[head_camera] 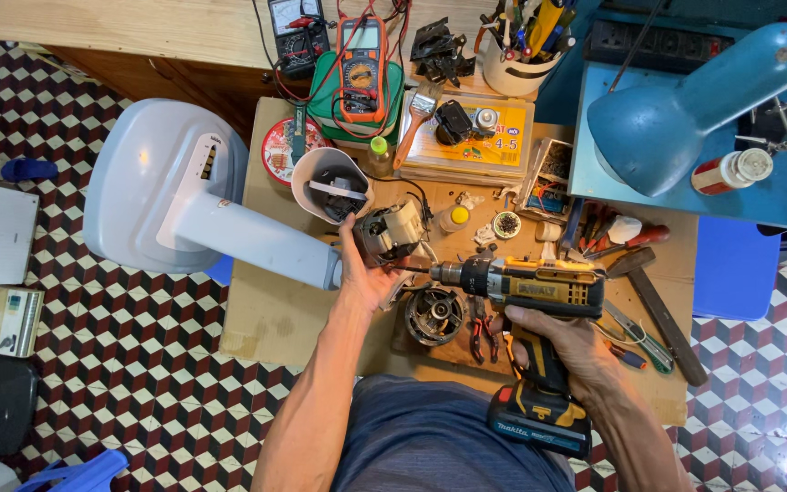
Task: The person disassembles a small motor or appliance component on a cluttered workbench, using pliers and a cordless drill to remove parts and separate internal components. The person handles the motor housing, internal gears, and wires, placing removed pieces on the table.
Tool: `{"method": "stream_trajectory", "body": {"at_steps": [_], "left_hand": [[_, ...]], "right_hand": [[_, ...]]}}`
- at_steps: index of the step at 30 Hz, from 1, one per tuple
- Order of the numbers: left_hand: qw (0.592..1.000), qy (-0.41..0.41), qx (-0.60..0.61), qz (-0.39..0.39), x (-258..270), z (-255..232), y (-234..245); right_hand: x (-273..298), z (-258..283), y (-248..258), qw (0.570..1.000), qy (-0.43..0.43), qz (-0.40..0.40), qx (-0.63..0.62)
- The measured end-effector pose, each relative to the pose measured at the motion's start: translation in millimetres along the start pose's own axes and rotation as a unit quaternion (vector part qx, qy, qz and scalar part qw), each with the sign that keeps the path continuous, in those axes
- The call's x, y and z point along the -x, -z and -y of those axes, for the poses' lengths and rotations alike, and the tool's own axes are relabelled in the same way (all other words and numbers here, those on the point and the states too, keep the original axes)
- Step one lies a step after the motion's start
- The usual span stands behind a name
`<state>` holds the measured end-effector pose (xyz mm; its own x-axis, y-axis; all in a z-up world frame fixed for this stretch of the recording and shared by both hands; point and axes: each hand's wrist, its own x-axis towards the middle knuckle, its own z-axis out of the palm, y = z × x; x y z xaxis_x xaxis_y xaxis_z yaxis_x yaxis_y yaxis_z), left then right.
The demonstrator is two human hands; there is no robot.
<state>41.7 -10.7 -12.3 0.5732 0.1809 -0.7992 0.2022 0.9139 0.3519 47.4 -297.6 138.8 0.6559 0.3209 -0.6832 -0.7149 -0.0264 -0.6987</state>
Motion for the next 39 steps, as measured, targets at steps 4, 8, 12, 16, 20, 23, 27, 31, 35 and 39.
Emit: {"method": "stream_trajectory", "body": {"at_steps": [4,8,12,16,20,23,27,31,35,39], "left_hand": [[0.999,-0.005,-0.014,0.046,-0.9,-2.9,6.0],[0.997,0.023,0.011,0.079,5.8,-16.1,11.9],[0.992,0.045,0.005,0.117,17.6,-23.5,15.4],[0.99,0.062,0.017,0.128,28.3,-24.4,17.2],[0.99,0.047,0.032,0.128,32.2,-19.6,17.5],[0.985,0.041,0.023,0.168,35.6,-20.1,16.6],[0.988,0.05,0.014,0.146,41.4,-21.3,11.8],[0.984,0.044,0.007,0.172,44.7,-22.5,6.3],[0.967,0.068,0.028,0.245,38.0,-22.4,12.7],[0.948,0.126,0.101,0.274,23.2,-16.8,31.3]], "right_hand": [[12.3,-0.8,3.8,0.999,0.033,-0.009,0.002],[22.0,4.6,17.1,0.996,0.088,-0.026,0.007],[21.1,-2.4,14.4,0.985,0.153,-0.014,0.076],[22.4,-11.4,-0.7,0.986,0.111,-0.049,0.111],[29.6,-14.4,-8.9,0.985,0.071,-0.037,0.152],[30.8,-13.0,-11.0,0.977,0.087,-0.047,0.19],[32.5,-14.2,-9.4,0.964,0.186,-0.026,0.19],[34.0,-12.1,-7.4,0.962,0.163,-0.028,0.217],[29.1,-12.7,-13.2,0.969,0.158,-0.013,0.192],[23.7,-10.4,-20.0,0.976,0.148,-0.027,0.159]]}}
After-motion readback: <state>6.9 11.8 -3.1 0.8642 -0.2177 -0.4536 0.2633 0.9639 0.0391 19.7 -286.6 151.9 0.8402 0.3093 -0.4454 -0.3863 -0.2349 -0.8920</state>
